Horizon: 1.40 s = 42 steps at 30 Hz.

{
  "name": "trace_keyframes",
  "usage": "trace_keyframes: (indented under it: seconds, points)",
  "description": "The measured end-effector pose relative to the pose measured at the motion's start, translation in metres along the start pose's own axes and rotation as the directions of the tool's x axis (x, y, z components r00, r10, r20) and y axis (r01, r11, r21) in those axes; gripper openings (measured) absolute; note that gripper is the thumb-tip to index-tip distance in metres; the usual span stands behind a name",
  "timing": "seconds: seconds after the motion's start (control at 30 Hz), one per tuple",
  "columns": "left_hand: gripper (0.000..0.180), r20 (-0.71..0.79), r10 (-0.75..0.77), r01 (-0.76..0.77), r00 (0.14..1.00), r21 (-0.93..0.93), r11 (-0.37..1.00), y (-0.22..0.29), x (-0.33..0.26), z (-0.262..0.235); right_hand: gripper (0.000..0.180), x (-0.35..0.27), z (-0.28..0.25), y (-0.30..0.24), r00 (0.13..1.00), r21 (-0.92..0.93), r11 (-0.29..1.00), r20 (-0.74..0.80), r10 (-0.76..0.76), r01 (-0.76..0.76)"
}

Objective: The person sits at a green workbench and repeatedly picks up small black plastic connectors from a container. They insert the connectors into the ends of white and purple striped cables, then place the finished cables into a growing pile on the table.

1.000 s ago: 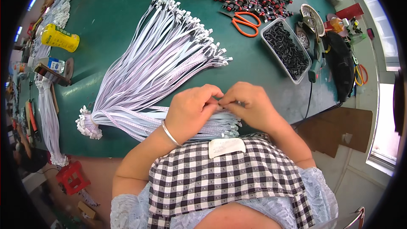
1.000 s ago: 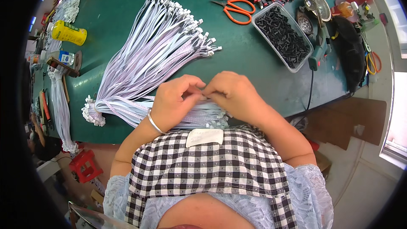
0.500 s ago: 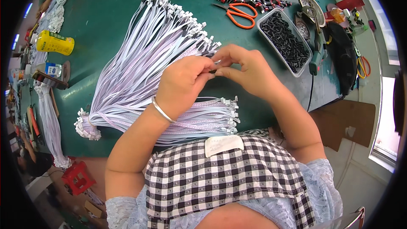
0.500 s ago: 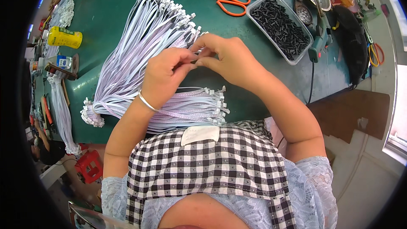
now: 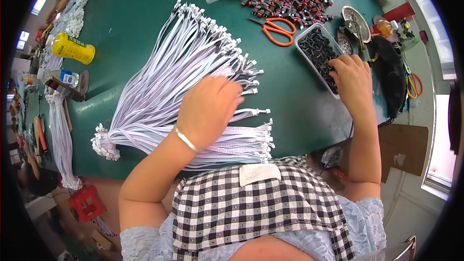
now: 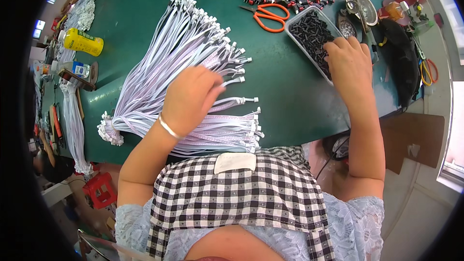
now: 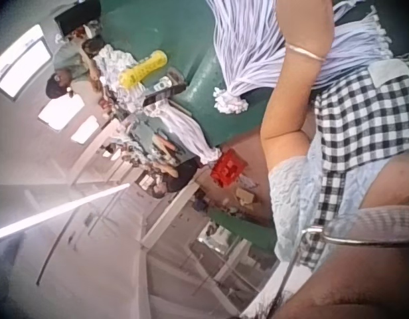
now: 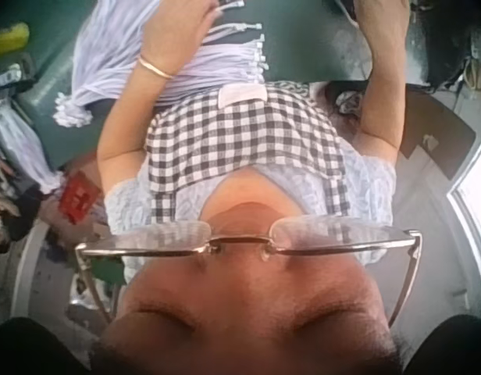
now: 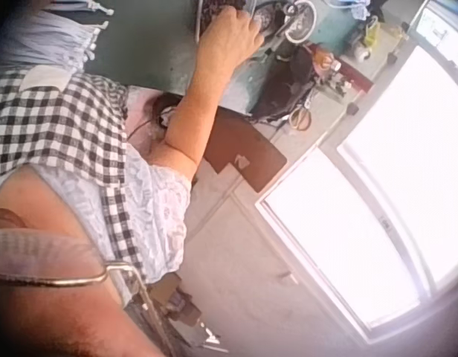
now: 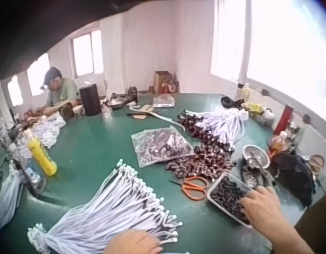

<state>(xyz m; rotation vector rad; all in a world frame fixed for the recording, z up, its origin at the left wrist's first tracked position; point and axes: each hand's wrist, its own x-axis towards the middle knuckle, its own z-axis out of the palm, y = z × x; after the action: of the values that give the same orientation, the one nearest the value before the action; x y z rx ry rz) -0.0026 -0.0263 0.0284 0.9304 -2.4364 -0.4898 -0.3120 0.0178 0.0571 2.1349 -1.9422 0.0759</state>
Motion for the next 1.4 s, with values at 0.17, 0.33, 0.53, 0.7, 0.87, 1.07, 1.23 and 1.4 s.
trace_keyframes:
  seconds: [0.17,0.33,0.53,0.7,0.87,1.07,1.23,1.4]
  points:
    - [0.015,0.244,-0.036,0.032,0.969,0.023,0.999,0.006,-0.023,0.003,0.012,0.001,0.027,0.012,0.991,0.006,1.000,0.132,0.027,-0.028]
    - [0.014,0.222,-0.008,-0.011,0.975,0.086,0.996,0.007,-0.023,0.014,0.010,0.005,0.039,0.023,0.990,0.124,0.992,0.141,-0.021,0.003]
    - [0.013,0.103,-0.035,0.051,0.994,-0.157,0.986,0.002,-0.022,0.018,0.004,0.006,0.026,0.016,0.995,0.237,0.967,0.047,0.086,-0.095]
    - [0.014,0.190,-0.248,0.304,0.950,-0.377,0.875,0.014,-0.022,0.015,0.010,0.003,0.008,-0.002,0.981,0.590,0.784,0.104,0.162,-0.192]
    - [0.010,0.216,-0.263,0.332,0.940,-0.411,0.849,0.019,-0.019,0.013,0.019,-0.019,0.013,-0.037,0.988,0.755,0.654,0.135,-0.076,-0.053]
    - [0.007,0.011,-0.080,0.079,0.997,-0.293,0.953,0.021,-0.018,0.016,0.010,-0.029,0.023,-0.047,0.960,0.619,0.786,0.217,-0.176,0.004]
    - [0.008,0.163,-0.190,0.244,0.968,-0.447,0.861,0.013,-0.024,0.023,0.011,-0.019,0.012,-0.054,0.952,0.637,0.769,0.262,-0.156,-0.049]
    - [0.009,0.233,-0.212,0.306,0.949,-0.531,0.790,0.006,-0.025,0.025,0.011,-0.009,0.011,-0.104,0.919,0.885,-0.278,0.393,0.019,-0.373]
